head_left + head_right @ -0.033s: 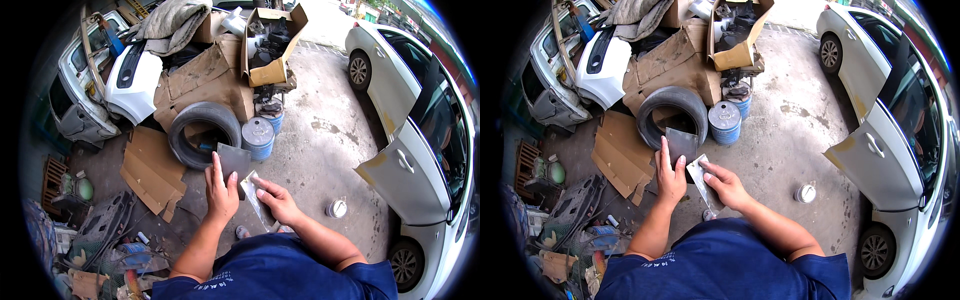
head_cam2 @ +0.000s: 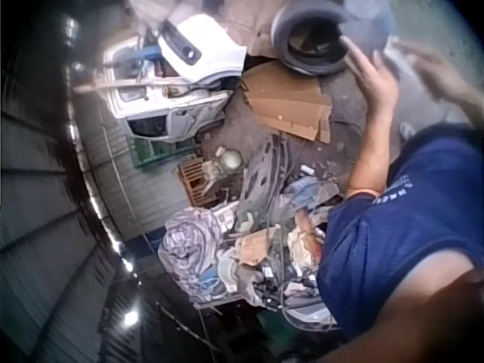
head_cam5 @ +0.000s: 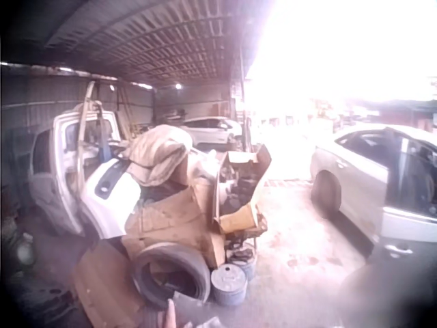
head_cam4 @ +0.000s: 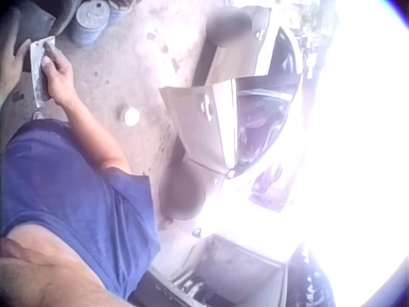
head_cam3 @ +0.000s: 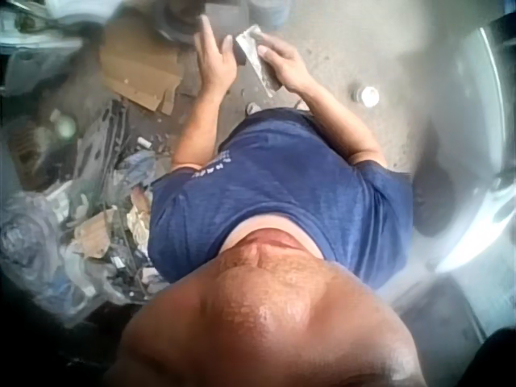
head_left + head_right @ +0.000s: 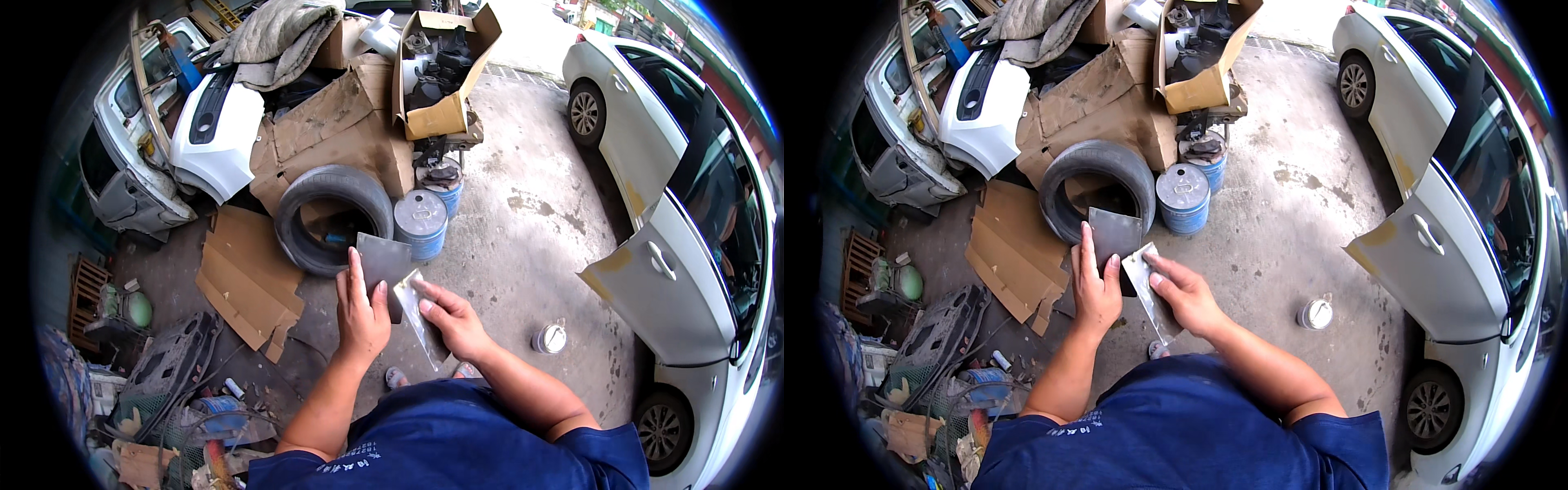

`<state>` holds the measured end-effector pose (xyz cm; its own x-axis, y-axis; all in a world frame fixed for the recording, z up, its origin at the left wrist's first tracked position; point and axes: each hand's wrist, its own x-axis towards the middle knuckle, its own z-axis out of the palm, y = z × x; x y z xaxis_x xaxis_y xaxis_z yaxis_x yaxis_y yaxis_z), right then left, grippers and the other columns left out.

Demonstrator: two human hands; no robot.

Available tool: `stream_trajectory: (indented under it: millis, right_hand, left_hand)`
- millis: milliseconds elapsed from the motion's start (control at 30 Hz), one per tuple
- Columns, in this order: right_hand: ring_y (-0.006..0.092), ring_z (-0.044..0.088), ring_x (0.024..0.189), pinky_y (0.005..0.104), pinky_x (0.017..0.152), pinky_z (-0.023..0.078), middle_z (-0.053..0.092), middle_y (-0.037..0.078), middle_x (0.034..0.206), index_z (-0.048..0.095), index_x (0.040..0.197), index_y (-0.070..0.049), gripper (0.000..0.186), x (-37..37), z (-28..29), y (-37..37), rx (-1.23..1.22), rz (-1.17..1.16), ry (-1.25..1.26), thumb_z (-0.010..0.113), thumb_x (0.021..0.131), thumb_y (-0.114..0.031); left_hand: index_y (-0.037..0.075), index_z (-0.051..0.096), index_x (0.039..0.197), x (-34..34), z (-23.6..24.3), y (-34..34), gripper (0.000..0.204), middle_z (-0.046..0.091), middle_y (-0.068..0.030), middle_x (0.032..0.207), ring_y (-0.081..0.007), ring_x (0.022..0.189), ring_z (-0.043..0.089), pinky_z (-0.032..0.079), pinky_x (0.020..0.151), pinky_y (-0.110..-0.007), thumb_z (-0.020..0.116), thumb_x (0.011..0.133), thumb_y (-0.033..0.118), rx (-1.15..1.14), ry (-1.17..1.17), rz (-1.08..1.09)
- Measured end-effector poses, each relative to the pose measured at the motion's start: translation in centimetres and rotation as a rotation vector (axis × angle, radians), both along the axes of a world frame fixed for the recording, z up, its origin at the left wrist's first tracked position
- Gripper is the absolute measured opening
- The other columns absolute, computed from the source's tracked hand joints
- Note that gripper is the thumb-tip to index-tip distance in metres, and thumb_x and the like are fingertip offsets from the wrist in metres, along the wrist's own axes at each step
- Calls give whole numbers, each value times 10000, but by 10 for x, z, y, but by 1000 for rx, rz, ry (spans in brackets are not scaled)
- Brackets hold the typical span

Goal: The person applies a yellow body filler to a white car door using a small metal scraper and a larger spreader. They repeatedly transfer filler between the tools and spread it over a damaged area on the door panel.

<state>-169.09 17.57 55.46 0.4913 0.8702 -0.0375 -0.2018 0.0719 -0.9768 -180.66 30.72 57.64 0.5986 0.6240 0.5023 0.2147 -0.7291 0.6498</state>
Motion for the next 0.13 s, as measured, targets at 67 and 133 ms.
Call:
stream_trajectory:
  millis: [67,133]
  right_hand:
    - [129,526,1158,290,1013,393,578,85,1274,468,1379,-14,427,25,18,18,98,-88,126,528,974,-132]
    - [141,541,1152,308,1019,404,580,98,1271,444,1395,-18,438,40,31,25,129,-74,220,513,976,-124]
  left_hand:
    - [-9,238,1474,-3,-9,5,686,429,-286,1301,-406,1154,496,434,939,-422,596,906,126,-135,-83,-97]
    - [-11,242,1472,-4,-14,13,689,402,-296,1354,-412,1198,482,429,959,-416,604,904,132,-189,-117,-143]
